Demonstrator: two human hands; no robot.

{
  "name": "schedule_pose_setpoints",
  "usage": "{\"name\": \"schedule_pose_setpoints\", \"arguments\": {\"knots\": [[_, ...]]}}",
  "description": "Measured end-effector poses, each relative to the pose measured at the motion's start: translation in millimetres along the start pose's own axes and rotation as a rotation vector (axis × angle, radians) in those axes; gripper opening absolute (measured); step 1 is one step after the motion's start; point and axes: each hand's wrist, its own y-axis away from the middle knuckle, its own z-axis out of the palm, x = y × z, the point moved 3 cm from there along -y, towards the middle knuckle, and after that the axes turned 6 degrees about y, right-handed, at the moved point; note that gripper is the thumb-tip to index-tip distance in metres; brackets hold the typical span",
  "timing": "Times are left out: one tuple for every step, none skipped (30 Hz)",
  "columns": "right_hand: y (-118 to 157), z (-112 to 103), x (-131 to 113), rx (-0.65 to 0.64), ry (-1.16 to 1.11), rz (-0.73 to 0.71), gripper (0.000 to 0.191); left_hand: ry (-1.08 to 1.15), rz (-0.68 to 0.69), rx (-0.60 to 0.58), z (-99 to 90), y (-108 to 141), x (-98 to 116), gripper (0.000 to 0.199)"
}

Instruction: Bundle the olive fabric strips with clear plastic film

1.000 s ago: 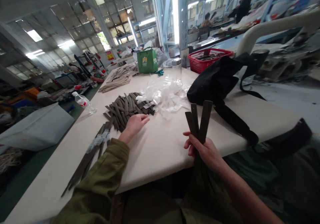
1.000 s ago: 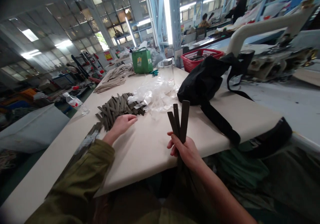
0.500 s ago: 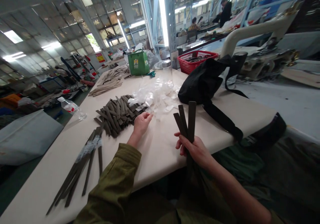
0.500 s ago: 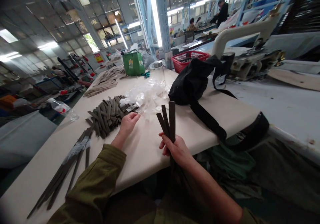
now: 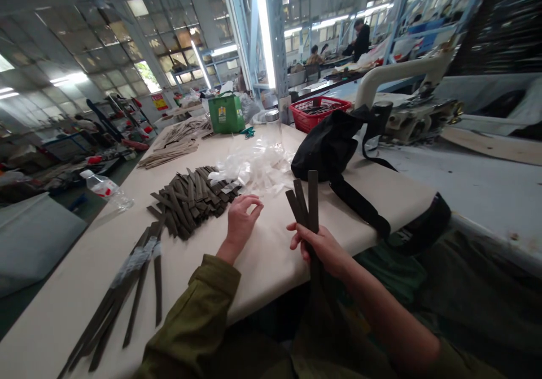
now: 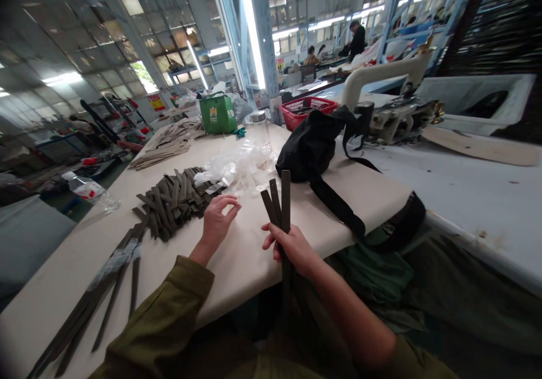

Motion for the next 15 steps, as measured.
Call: {"name": "schedule_pose_setpoints", "arguments": {"knots": [[-3.2, 2.1, -0.8, -0.013, -0.005, 0.011, 0.039, 0.003, 0.08, 0.018, -7.4, 8.1, 7.6, 0.003], [-6.7, 5.4, -1.6, -0.033, -0.015, 0.022, 0.037, 0.002, 0.167, 0.029, -14.0, 16.7, 15.1, 0.004], [-10.4, 9.6, -2.2, -0.059, -0.028, 0.035, 0.037, -0.003, 0.251, 0.035, -19.7, 25.7, 21.9, 0.005], [-14.1, 14.4, -2.8, -0.086, -0.042, 0.047, 0.037, -0.011, 0.32, 0.033, -24.4, 34.7, 27.6, 0.007], [-17.5, 19.6, -3.2, -0.115, -0.056, 0.061, 0.037, -0.019, 0.362, 0.026, -28.3, 43.2, 31.9, 0.009], [-20.5, 24.6, -3.7, -0.142, -0.066, 0.073, 0.037, -0.026, 0.386, 0.018, -31.5, 51.1, 35.0, 0.012], [-22.8, 29.4, -4.0, -0.167, -0.071, 0.084, 0.038, -0.029, 0.4, 0.012, -34.4, 58.4, 37.1, 0.013], [-24.3, 33.6, -4.3, -0.187, -0.074, 0.094, 0.038, -0.03, 0.405, 0.006, -37.0, 64.9, 38.3, 0.015], [-25.0, 37.4, -4.6, -0.207, -0.077, 0.102, 0.038, -0.03, 0.406, 0.002, -39.5, 70.7, 38.8, 0.016], [-24.9, 41.0, -5.0, -0.234, -0.079, 0.107, 0.037, -0.031, 0.404, -0.001, -41.9, 75.7, 38.6, 0.017], [-24.0, 44.5, -5.3, -0.266, -0.077, 0.111, 0.036, -0.031, 0.402, -0.001, -44.2, 80.1, 38.0, 0.017], [-22.6, 47.8, -5.7, -0.298, -0.07, 0.112, 0.036, -0.03, 0.398, -0.001, -46.6, 83.8, 37.1, 0.017], [-20.9, 51.1, -6.1, -0.327, -0.057, 0.11, 0.036, -0.029, 0.392, -0.003, -48.7, 87.1, 36.1, 0.018], [-19.2, 54.2, -6.7, -0.352, -0.041, 0.103, 0.036, -0.027, 0.386, -0.006, -50.8, 90.2, 35.3, 0.018], [-17.7, 57.1, -7.4, -0.366, -0.023, 0.09, 0.037, -0.025, 0.38, -0.007, -52.9, 93.3, 34.8, 0.019]]}}
